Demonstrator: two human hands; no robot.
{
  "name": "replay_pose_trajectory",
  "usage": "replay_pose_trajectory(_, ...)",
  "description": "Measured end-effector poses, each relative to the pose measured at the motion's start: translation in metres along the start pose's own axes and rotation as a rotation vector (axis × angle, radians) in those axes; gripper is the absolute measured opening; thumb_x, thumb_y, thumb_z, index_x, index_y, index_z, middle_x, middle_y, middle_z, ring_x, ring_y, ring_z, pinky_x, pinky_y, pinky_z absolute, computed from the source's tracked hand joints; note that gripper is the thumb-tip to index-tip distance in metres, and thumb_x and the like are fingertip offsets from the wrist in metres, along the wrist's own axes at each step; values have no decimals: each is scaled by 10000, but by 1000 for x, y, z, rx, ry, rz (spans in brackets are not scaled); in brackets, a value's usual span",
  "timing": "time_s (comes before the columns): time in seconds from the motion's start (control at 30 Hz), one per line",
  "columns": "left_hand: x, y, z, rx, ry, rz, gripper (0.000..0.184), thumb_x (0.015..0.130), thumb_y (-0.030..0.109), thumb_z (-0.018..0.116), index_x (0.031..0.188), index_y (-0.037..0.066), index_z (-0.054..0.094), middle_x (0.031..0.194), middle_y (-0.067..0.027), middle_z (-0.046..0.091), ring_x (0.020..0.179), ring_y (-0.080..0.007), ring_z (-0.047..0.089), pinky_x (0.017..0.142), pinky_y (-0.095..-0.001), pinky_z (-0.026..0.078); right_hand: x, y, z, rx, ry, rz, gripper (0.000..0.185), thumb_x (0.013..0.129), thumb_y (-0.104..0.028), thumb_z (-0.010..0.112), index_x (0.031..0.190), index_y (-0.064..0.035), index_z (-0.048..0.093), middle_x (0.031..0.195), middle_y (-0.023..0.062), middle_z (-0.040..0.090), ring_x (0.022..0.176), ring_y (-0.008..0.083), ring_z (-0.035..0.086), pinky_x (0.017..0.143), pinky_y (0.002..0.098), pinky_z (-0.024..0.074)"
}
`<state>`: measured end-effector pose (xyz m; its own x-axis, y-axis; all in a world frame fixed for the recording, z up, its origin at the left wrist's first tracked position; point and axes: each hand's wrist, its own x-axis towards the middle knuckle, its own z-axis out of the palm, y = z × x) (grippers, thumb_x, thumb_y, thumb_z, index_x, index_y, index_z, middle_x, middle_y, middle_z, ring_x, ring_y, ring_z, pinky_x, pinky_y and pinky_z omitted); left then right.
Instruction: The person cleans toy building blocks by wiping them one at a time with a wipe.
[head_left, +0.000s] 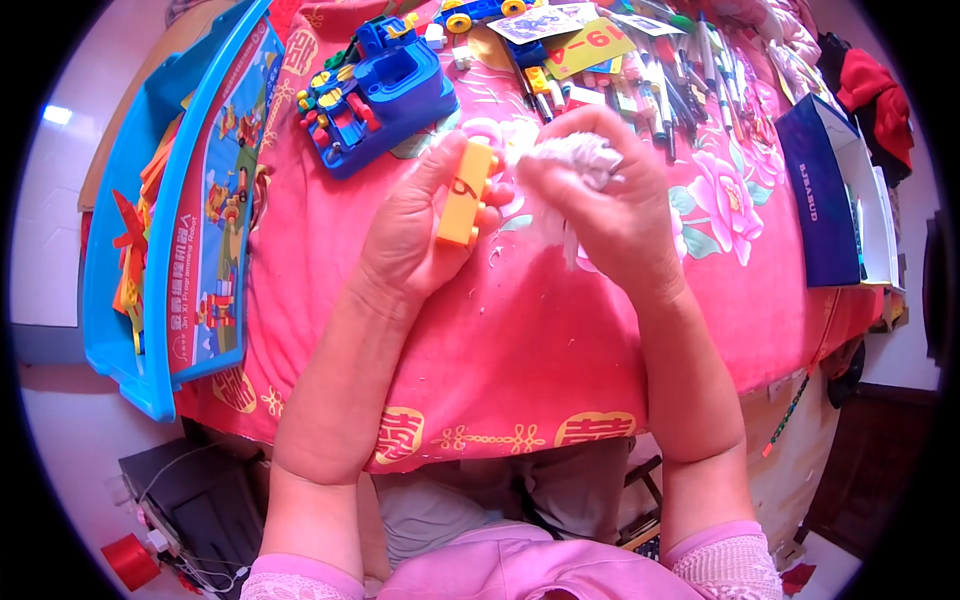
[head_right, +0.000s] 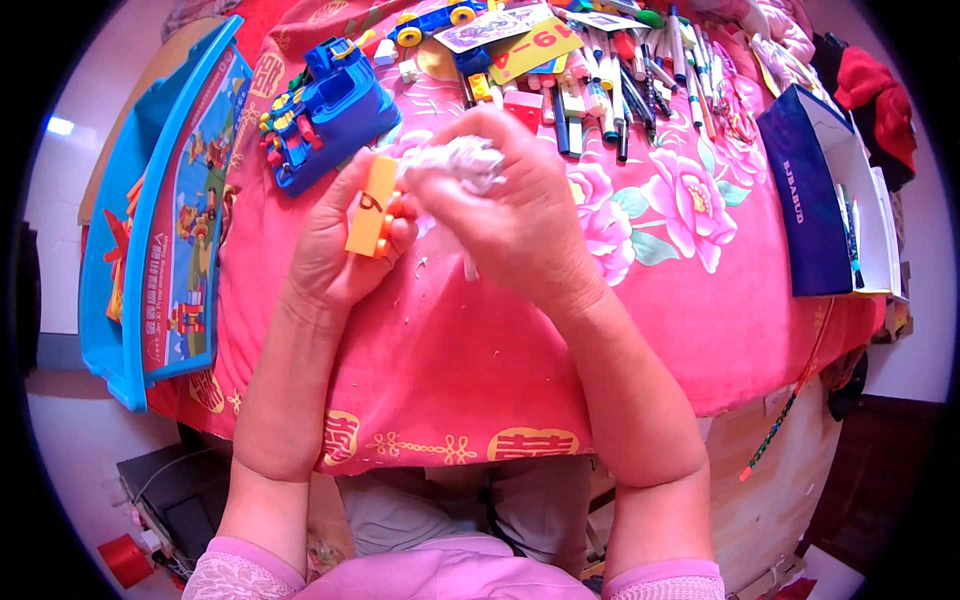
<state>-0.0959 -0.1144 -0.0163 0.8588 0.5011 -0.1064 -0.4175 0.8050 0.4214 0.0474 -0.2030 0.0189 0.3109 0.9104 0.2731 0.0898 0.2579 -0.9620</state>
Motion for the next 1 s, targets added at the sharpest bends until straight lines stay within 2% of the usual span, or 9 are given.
replay_pose_trajectory(0.1, 2, -7, -3, 192, 149, 52, 321, 889, 258, 507, 1081, 1, 493, 861, -89, 564, 787, -154, 582, 598, -257, 523, 2, 3, 0, 67, 120, -9, 168, 757, -76, 653, 865, -17, 538, 704, 12, 598, 639, 31, 557, 526, 179, 451)
replay_pose_trajectory(0.17, 1, -6, -3, 124, 73, 55, 320, 889, 231, 502, 1112, 3, 475, 924, -104, 564, 853, -174, 578, 677, -286, 521, 2, 4, -1, 36, 123, -13, 172, 754, -80, 661, 862, -20, 540, 704, 13, 599, 625, 31, 551, 526, 185, 452)
replay_pose_trajectory(0.37, 3, -12, 3, 128, 196, 151, 328, 887, 156, 477, 1181, 16, 436, 1105, -132, 534, 1032, -233, 534, 884, -361, 450, -4, 8, 8, -11, -50, -132, 188, 744, -77, 673, 857, -23, 532, 769, 24, 578, 695, 56, 553, 575, 203, 450)
replay_pose_trajectory(0.4, 3, -12, 1, 101, 181, 145, 329, 886, 148, 475, 1186, 19, 434, 1128, -135, 526, 1052, -240, 526, 903, -368, 438, -4, 7, 9, -144, -86, -173, 204, 718, -58, 676, 852, -23, 527, 788, 58, 561, 725, 124, 575, 607, 240, 457)
replay_pose_trajectory(0.53, 3, -11, 7, -1, 132, 106, 246, 902, 135, 434, 1116, 25, 485, 1078, -115, 543, 1005, -204, 544, 870, -344, 454, -1, 15, 10, -315, -39, -374, 226, 668, -27, 674, 840, -32, 528, 786, 108, 545, 718, 257, 566, 615, 315, 457)
replay_pose_trajectory(0.6, -2, -9, 13, -76, 6, 19, 263, 908, 157, 423, 1136, 33, 468, 1094, -111, 538, 1033, -212, 533, 885, -358, 447, 1, 16, 9, -334, 33, -375, 223, 672, -31, 675, 838, -33, 528, 779, 104, 542, 709, 257, 564, 606, 313, 454)
replay_pose_trajectory(0.8, -3, -14, 13, 212, 89, -14, 402, 930, 229, 349, 1272, 20, 331, 1223, -160, 461, 1110, -272, 485, 956, -461, 372, 5, 21, 2, -459, 112, -414, 213, 679, -51, 686, 822, -37, 528, 751, 96, 531, 664, 236, 560, 577, 309, 448)
replay_pose_trajectory(0.9, 4, -11, 8, -17, 30, 84, 392, 929, 200, 353, 1274, 14, 335, 1218, -163, 466, 1104, -273, 491, 945, -448, 388, 7, 18, 0, -439, 153, -396, 209, 685, -55, 685, 822, -40, 527, 732, 95, 533, 649, 237, 562, 571, 311, 446)
replay_pose_trajectory(1.0, 0, -3, 9, -23, 65, 74, 320, 928, 191, 380, 1194, 15, 410, 1137, -128, 511, 1024, -238, 534, 903, -396, 434, 6, 18, -1, -360, 161, -352, 205, 690, -58, 684, 822, -42, 528, 717, 93, 536, 640, 238, 564, 565, 309, 444)
